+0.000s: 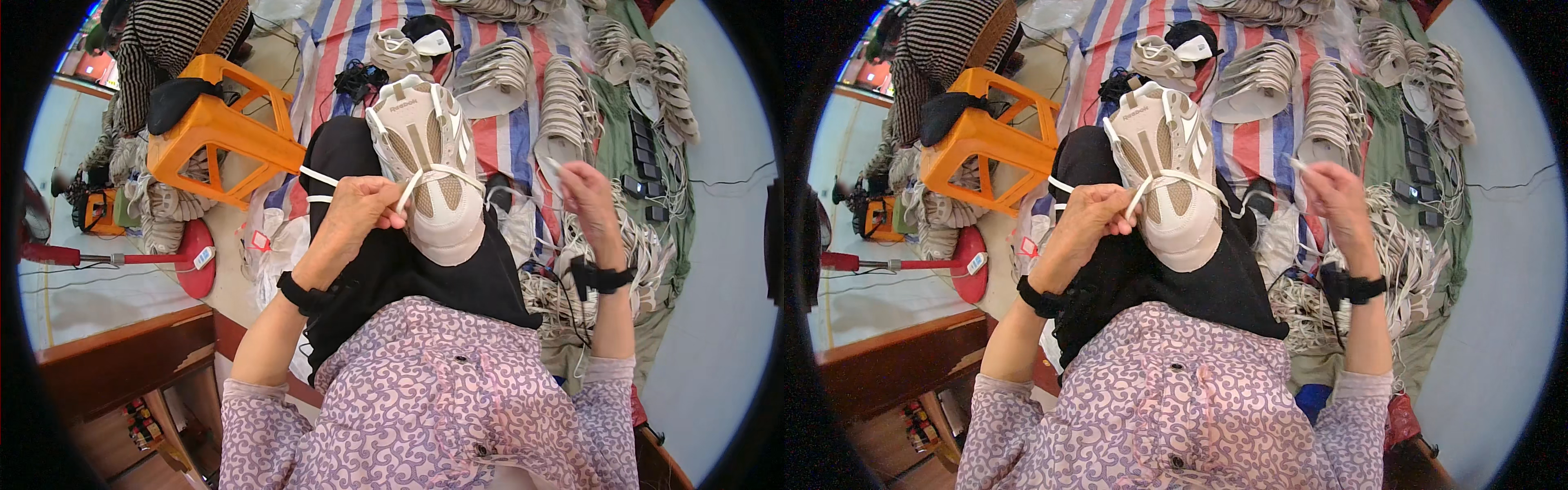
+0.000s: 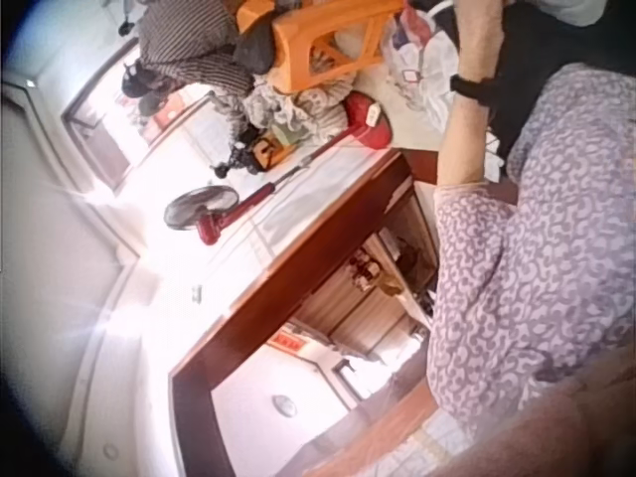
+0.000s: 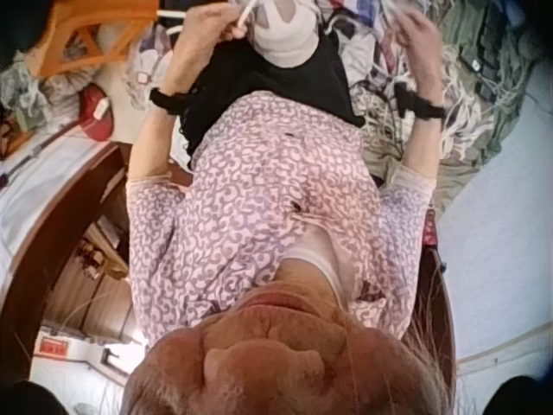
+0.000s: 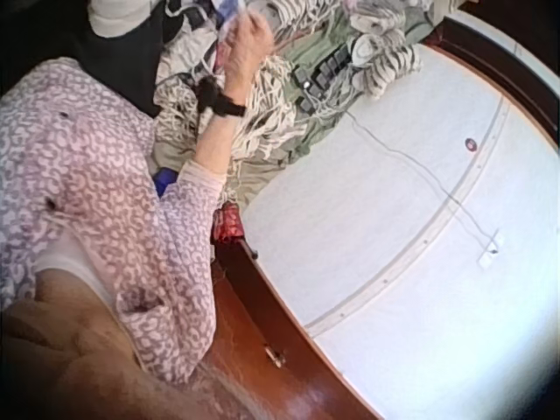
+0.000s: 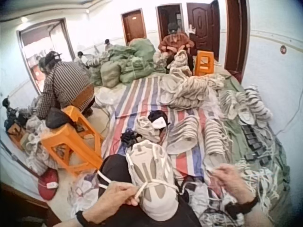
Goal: The person is lacing a new sneaker in a shoe manufacturing facility.
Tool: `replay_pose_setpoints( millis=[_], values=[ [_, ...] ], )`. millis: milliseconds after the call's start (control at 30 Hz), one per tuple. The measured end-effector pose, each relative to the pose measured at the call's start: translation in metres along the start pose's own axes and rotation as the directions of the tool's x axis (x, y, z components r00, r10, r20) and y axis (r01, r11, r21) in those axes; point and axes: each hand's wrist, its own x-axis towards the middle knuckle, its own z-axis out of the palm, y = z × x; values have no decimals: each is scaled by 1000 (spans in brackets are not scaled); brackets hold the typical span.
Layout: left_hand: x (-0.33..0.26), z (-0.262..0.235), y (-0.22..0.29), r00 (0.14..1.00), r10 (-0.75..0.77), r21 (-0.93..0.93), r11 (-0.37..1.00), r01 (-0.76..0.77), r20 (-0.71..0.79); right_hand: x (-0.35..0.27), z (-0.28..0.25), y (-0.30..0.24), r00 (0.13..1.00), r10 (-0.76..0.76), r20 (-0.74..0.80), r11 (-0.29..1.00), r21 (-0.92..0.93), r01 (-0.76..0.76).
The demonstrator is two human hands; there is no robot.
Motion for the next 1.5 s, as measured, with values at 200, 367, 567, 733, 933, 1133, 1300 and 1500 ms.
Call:
replay_pose_setpoints(
  millis=[200,367,567,733,933,1133,1300,1500],
  values=[
    [1,5,7,987,92,138,988,-73,-133,7,92,-23,973,22,232,992,116,-50],
    [4,19,3,807,578,738,595,-318,-118,9,113,-24,975,8,221,997,79,-26],
    [2,18,22,938,299,480,858,-184,-174,5,125,-28,975,26,222,994,97,-49],
    [-1,19,22,931,307,486,855,-179,-196,4,128,-36,986,7,166,1000,-11,-6],
    [-3,22,14,932,314,493,849,-190,-181,5,136,-33,925,-320,206,846,-378,376],
    [9,20,8,853,510,681,665,-306,-115,22,139,-41,944,-212,251,884,-362,295],
    [19,10,25,936,337,563,795,-227,-99,32,140,-49,906,-240,349,815,-435,383],
    [18,24,17,862,474,899,434,-52,-179,8,146,-68,598,-617,512,224,-614,757]
  ],
)
